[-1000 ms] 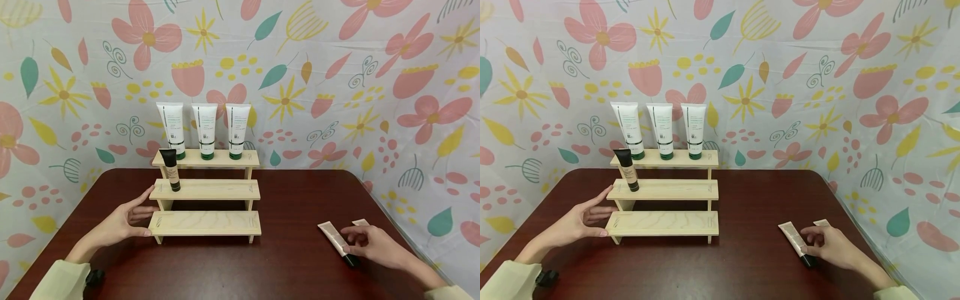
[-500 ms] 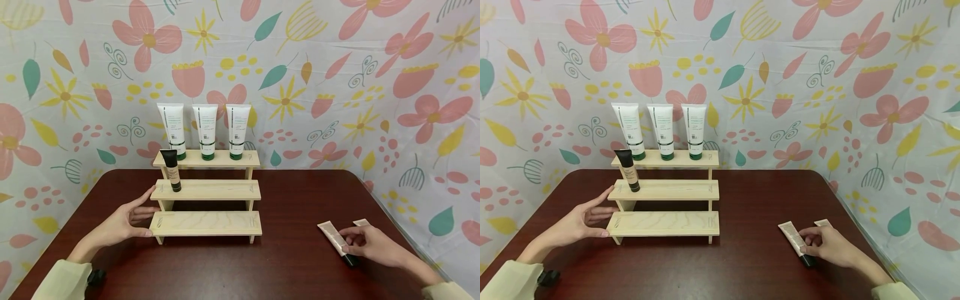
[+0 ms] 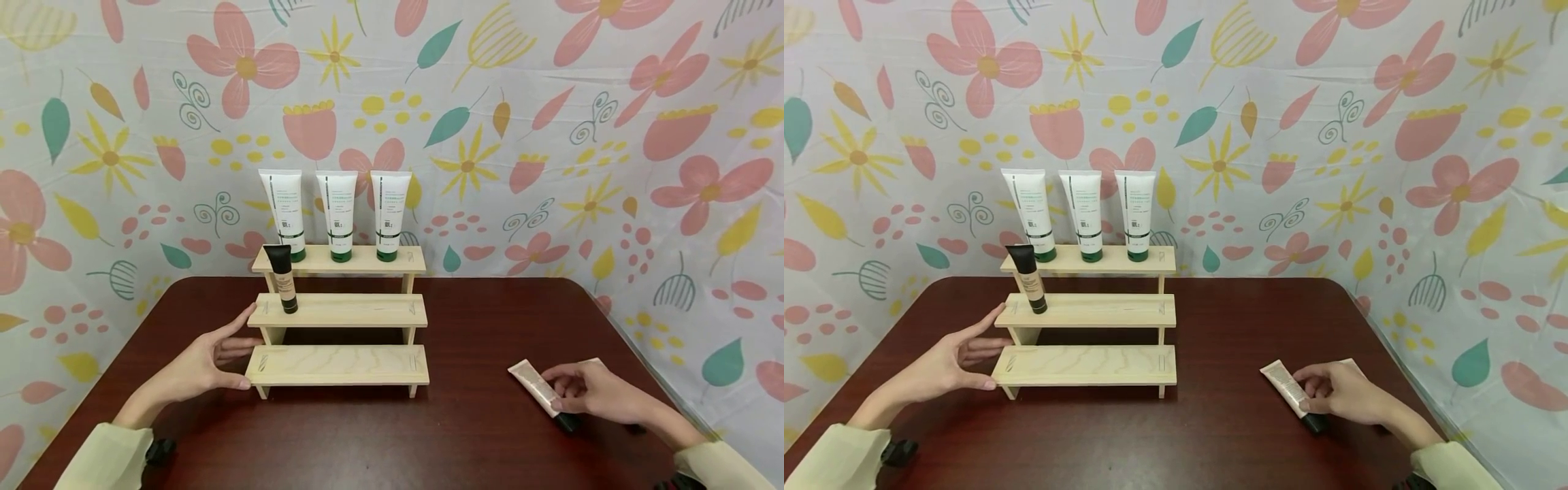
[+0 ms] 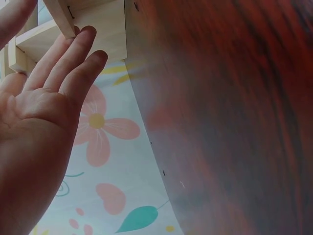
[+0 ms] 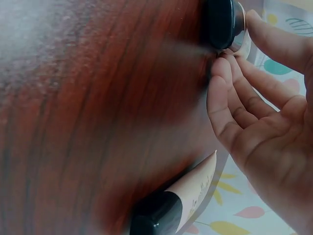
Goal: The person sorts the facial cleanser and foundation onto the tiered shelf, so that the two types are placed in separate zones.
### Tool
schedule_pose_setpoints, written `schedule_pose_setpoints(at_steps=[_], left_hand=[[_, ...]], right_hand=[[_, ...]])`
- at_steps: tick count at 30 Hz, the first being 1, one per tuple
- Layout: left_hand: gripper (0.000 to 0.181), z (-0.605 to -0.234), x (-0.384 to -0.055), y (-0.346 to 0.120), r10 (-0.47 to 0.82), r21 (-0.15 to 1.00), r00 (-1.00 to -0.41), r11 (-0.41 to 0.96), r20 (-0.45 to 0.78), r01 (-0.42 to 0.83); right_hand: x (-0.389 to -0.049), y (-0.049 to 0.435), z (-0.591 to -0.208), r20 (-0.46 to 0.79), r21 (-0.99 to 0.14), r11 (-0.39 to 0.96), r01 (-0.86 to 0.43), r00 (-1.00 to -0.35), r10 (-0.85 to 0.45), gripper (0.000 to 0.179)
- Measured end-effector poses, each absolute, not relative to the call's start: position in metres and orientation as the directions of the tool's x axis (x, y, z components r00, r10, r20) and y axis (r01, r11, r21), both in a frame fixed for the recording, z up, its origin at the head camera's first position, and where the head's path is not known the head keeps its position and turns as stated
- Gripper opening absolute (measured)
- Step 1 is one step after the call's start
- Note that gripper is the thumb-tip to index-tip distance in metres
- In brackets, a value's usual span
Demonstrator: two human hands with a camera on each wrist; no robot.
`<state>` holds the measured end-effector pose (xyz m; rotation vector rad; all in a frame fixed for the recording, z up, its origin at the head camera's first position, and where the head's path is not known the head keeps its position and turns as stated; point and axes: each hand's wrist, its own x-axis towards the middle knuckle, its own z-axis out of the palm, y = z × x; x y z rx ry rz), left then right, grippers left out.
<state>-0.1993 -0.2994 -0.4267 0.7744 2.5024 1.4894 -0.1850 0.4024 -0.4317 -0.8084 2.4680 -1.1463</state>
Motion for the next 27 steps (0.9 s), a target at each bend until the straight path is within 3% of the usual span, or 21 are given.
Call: schedule_pose_setpoints(at_steps=[9, 27], left_hand=[[0.125, -0.428, -0.198, -0.300, 0.488, 0.858, -0.858, 0.362, 0.159, 0.365], [0.124, -0.427, -0.198, -0.299, 0.482, 0.854, -0.860, 0.365, 0.167, 0.371]], right_hand=[[-0.189, 0.393, -0.425, -0.120, -0.773, 0.560, -0.298, -0.798, -0.591, 0.037], [-0.197, 0.383, -0.427, -0.141, -0.817, 0.503, -0.282, -0.748, -0.649, 0.030]])
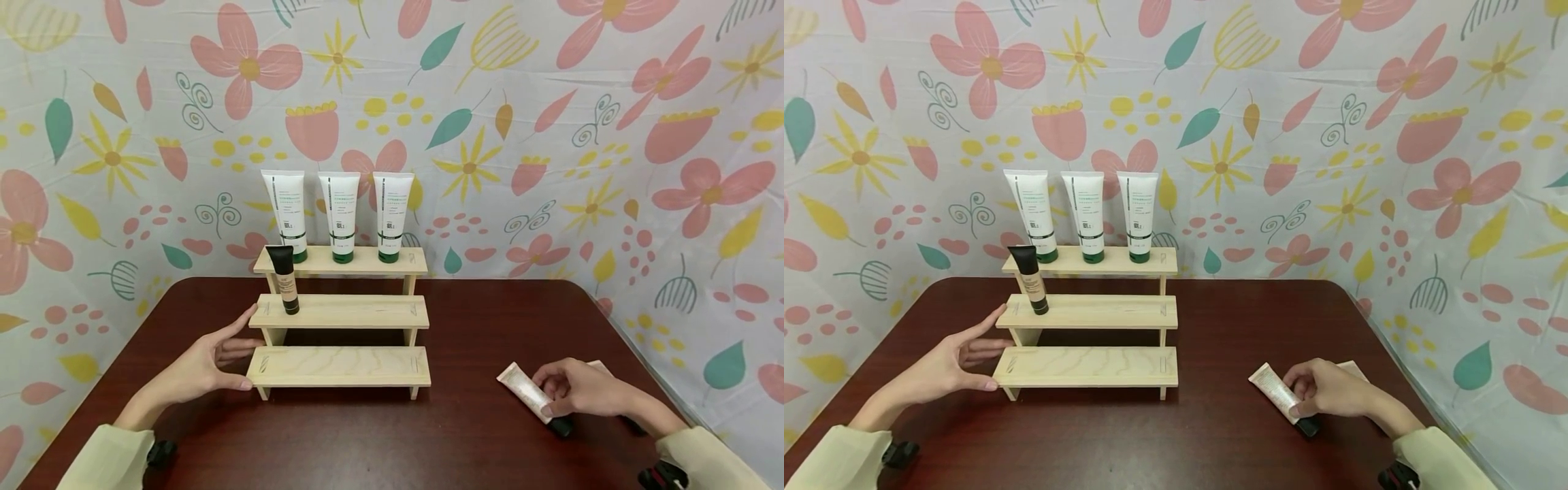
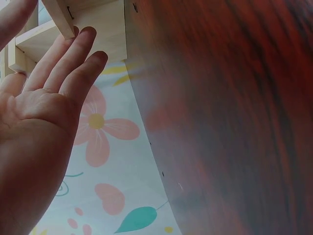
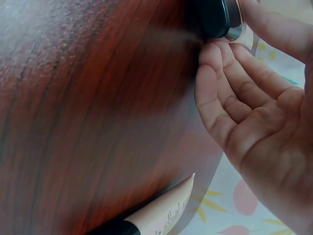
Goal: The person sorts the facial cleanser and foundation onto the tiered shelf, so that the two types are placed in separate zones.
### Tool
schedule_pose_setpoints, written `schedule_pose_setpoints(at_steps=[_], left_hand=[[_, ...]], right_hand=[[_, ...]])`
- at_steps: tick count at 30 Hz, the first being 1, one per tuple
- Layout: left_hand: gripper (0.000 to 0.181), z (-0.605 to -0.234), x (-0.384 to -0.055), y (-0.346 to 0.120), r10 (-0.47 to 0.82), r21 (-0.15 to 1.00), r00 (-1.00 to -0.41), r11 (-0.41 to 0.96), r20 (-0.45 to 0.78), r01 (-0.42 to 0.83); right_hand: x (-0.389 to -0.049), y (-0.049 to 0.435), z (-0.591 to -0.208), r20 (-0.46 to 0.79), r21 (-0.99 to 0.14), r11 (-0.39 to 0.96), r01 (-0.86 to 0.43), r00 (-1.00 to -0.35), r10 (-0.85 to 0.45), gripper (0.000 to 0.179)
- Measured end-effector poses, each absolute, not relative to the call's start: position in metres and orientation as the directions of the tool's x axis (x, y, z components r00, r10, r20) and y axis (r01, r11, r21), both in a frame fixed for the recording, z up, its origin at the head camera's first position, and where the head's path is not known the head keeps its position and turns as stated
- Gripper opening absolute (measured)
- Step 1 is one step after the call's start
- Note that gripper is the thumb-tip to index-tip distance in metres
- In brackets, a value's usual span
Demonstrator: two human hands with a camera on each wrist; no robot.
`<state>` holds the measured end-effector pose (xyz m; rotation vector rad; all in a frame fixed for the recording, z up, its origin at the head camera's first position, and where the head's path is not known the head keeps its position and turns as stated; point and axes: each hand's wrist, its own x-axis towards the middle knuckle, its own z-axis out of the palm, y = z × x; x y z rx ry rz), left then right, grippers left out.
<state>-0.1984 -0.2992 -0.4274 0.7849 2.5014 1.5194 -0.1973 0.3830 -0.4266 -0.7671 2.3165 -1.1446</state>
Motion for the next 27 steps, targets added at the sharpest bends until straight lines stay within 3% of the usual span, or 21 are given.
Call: schedule_pose_setpoints(at_steps=[18, 27], left_hand=[[0.124, -0.426, -0.198, -0.299, 0.488, 0.854, -0.858, 0.368, 0.159, 0.367], [0.124, -0.426, -0.198, -0.299, 0.485, 0.856, -0.860, 0.366, 0.158, 0.364]], right_hand=[[-0.192, 0.375, -0.429, -0.143, -0.869, 0.443, -0.221, -0.744, -0.652, 0.026], [-0.185, 0.356, -0.424, -0.099, -0.844, 0.481, -0.239, -0.811, -0.577, 0.022]])
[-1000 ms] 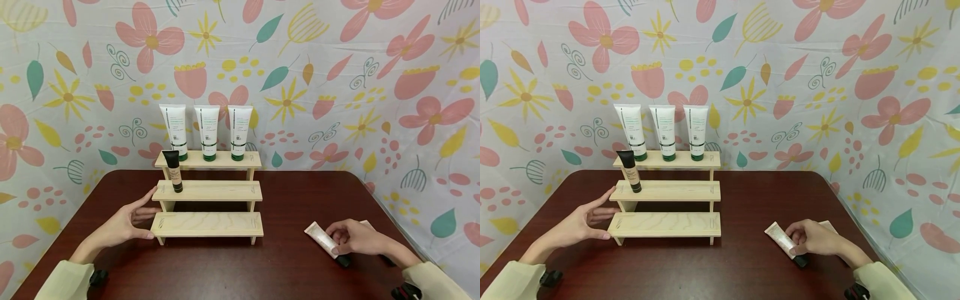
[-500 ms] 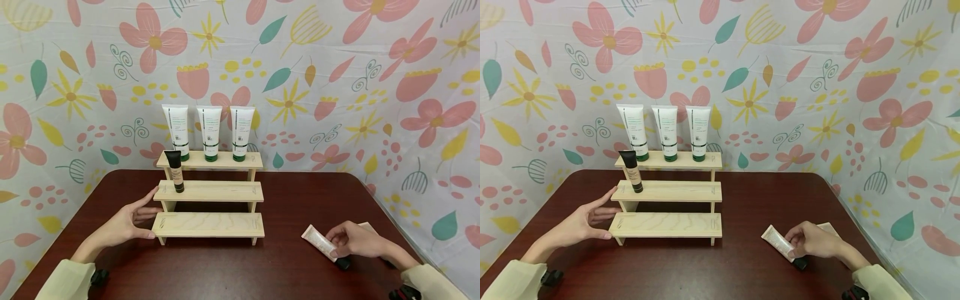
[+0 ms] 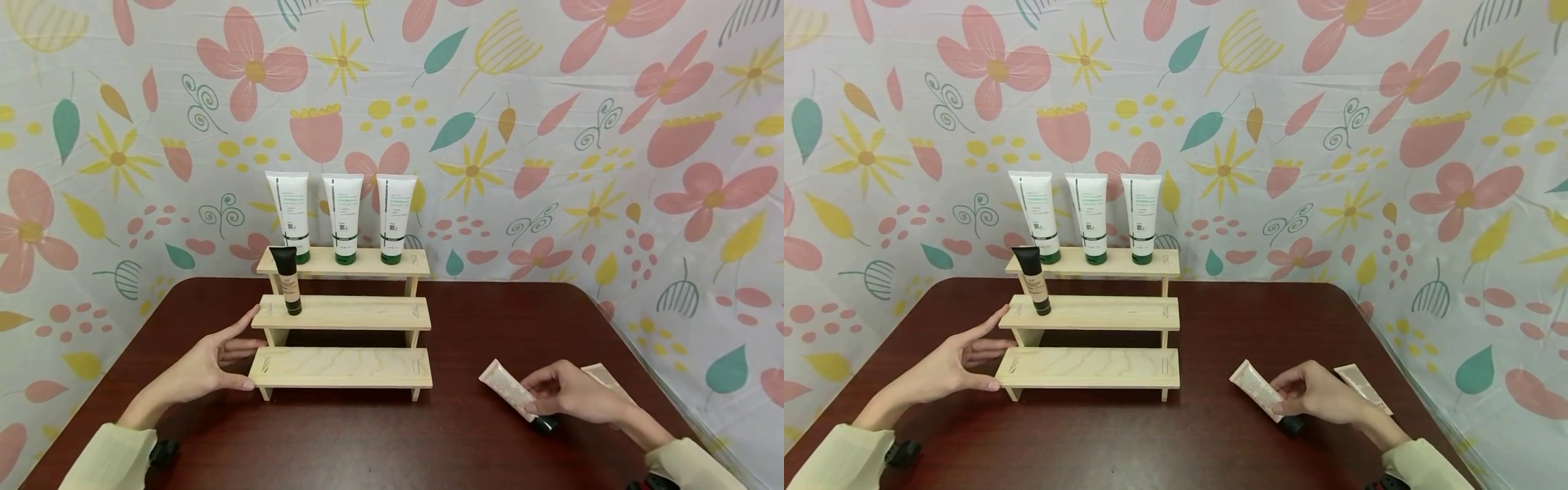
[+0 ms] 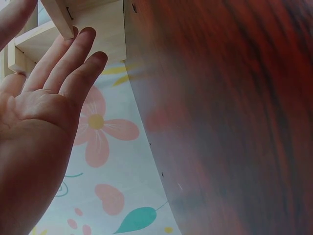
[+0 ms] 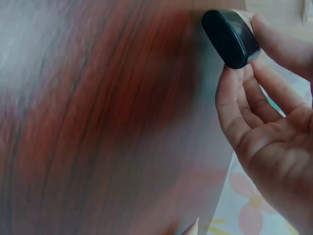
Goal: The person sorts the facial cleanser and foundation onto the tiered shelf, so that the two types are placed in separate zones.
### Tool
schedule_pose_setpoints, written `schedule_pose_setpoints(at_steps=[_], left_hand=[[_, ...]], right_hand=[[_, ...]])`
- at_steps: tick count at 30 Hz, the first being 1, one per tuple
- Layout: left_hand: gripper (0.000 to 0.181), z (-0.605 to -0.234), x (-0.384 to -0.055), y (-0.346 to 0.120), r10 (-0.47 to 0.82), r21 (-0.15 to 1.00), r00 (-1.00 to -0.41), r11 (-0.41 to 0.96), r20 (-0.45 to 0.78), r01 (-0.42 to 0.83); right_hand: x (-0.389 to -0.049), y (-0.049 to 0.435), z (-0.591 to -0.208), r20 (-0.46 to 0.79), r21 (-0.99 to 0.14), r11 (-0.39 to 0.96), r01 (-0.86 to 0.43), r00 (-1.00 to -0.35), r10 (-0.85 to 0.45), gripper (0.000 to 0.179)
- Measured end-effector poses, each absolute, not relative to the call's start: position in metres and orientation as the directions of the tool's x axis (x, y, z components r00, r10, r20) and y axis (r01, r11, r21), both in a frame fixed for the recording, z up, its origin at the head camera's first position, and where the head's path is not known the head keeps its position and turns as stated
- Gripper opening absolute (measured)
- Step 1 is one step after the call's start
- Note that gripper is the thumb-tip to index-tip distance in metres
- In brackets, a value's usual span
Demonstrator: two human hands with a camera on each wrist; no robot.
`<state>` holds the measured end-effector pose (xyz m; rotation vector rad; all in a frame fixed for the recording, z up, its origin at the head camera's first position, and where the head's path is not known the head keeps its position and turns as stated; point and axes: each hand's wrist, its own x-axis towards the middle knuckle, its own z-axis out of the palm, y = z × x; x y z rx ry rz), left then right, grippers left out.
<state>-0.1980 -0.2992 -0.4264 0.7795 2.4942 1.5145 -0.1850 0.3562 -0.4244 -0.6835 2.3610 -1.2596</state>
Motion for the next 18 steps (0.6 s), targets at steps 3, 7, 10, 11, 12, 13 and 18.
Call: schedule_pose_setpoints(at_steps=[3, 7, 10, 11, 12, 13, 18], left_hand=[[0.124, -0.427, -0.198, -0.299, 0.484, 0.854, -0.860, 0.371, 0.158, 0.365], [0.125, -0.427, -0.198, -0.299, 0.484, 0.854, -0.860, 0.371, 0.158, 0.366], [0.125, -0.427, -0.198, -0.299, 0.486, 0.856, -0.860, 0.368, 0.156, 0.364], [0.125, -0.427, -0.198, -0.299, 0.487, 0.856, -0.859, 0.367, 0.156, 0.363], [0.125, -0.427, -0.198, -0.299, 0.488, 0.857, -0.859, 0.365, 0.156, 0.364], [0.125, -0.427, -0.198, -0.299, 0.488, 0.858, -0.859, 0.364, 0.157, 0.363], [0.124, -0.427, -0.198, -0.299, 0.482, 0.853, -0.862, 0.374, 0.157, 0.365]], right_hand=[[-0.184, 0.349, -0.424, -0.066, -0.840, 0.478, -0.256, -0.827, -0.558, 0.023], [-0.184, 0.339, -0.424, -0.023, -0.833, 0.478, -0.280, -0.845, -0.534, 0.026], [-0.184, 0.331, -0.424, -0.001, -0.832, 0.477, -0.284, -0.859, -0.513, 0.024], [-0.185, 0.328, -0.424, 0.011, -0.831, 0.474, -0.291, -0.860, -0.510, 0.024], [-0.185, 0.325, -0.424, 0.021, -0.829, 0.474, -0.296, -0.864, -0.503, 0.023], [-0.185, 0.323, -0.423, 0.031, -0.827, 0.473, -0.303, -0.866, -0.499, 0.022], [-0.184, 0.311, -0.421, 0.098, -0.807, 0.476, -0.350, -0.874, -0.476, 0.024]])
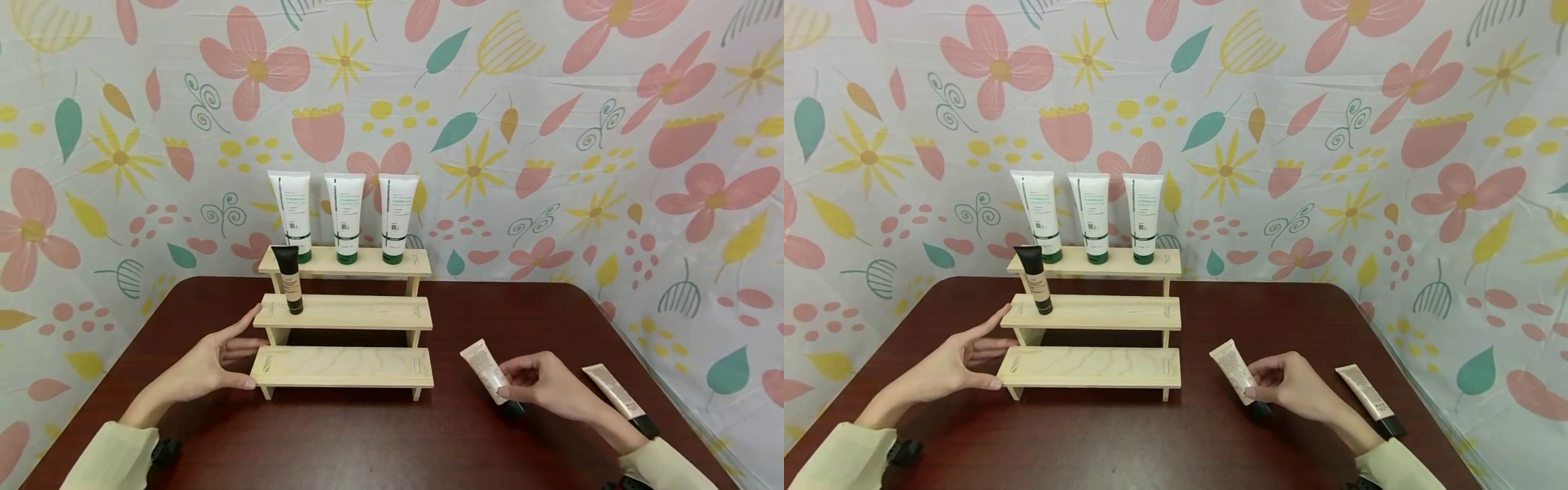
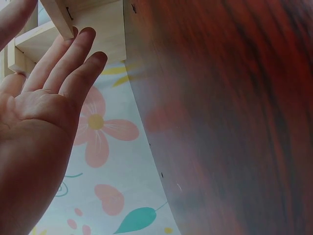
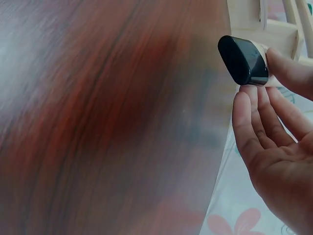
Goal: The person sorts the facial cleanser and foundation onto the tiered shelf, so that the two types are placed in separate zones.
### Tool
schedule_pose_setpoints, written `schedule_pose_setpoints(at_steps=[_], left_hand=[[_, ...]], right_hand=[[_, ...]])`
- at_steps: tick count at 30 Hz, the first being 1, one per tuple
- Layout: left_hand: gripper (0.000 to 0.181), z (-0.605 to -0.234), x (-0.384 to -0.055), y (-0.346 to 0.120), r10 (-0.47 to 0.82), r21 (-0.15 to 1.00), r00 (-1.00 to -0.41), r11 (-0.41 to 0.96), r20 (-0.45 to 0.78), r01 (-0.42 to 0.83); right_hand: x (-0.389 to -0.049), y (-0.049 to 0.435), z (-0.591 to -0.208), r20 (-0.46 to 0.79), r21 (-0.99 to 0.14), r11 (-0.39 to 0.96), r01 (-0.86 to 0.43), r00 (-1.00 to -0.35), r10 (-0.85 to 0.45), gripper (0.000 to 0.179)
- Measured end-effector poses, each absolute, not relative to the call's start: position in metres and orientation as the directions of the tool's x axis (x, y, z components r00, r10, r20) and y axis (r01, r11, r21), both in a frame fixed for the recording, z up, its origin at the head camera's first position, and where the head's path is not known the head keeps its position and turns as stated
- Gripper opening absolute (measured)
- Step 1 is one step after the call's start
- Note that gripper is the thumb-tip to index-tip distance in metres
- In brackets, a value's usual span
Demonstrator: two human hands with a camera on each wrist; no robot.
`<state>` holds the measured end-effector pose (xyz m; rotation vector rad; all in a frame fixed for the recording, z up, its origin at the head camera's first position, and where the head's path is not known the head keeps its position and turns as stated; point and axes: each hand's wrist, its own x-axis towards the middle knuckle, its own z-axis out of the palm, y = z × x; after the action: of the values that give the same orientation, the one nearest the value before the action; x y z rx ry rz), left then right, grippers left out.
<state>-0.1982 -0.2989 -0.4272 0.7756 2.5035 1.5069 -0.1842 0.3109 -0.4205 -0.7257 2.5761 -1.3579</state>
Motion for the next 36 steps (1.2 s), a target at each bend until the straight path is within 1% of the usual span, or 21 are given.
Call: schedule_pose_setpoints(at_steps=[5, 14, 22, 31, 36], left_hand=[[0.124, -0.428, -0.199, -0.300, 0.475, 0.845, -0.867, 0.391, 0.153, 0.363], [0.123, -0.428, -0.199, -0.300, 0.474, 0.846, -0.866, 0.386, 0.160, 0.368], [0.123, -0.429, -0.198, -0.300, 0.479, 0.854, -0.864, 0.373, 0.158, 0.363], [0.123, -0.429, -0.198, -0.300, 0.476, 0.853, -0.866, 0.378, 0.155, 0.360], [0.123, -0.429, -0.199, -0.300, 0.477, 0.847, -0.866, 0.389, 0.151, 0.362]], right_hand=[[-0.184, 0.299, -0.417, 0.127, -0.797, 0.490, -0.352, -0.892, -0.434, 0.027], [-0.185, 0.280, -0.412, 0.172, -0.809, 0.475, -0.346, -0.912, -0.371, 0.023], [-0.184, 0.265, -0.405, 0.228, -0.810, 0.459, -0.364, -0.918, -0.325, 0.020], [-0.185, 0.247, -0.396, 0.223, -0.829, 0.445, -0.339, -0.930, -0.292, 0.024], [-0.186, 0.238, -0.393, 0.234, -0.839, 0.425, -0.339, -0.931, -0.280, 0.022]])
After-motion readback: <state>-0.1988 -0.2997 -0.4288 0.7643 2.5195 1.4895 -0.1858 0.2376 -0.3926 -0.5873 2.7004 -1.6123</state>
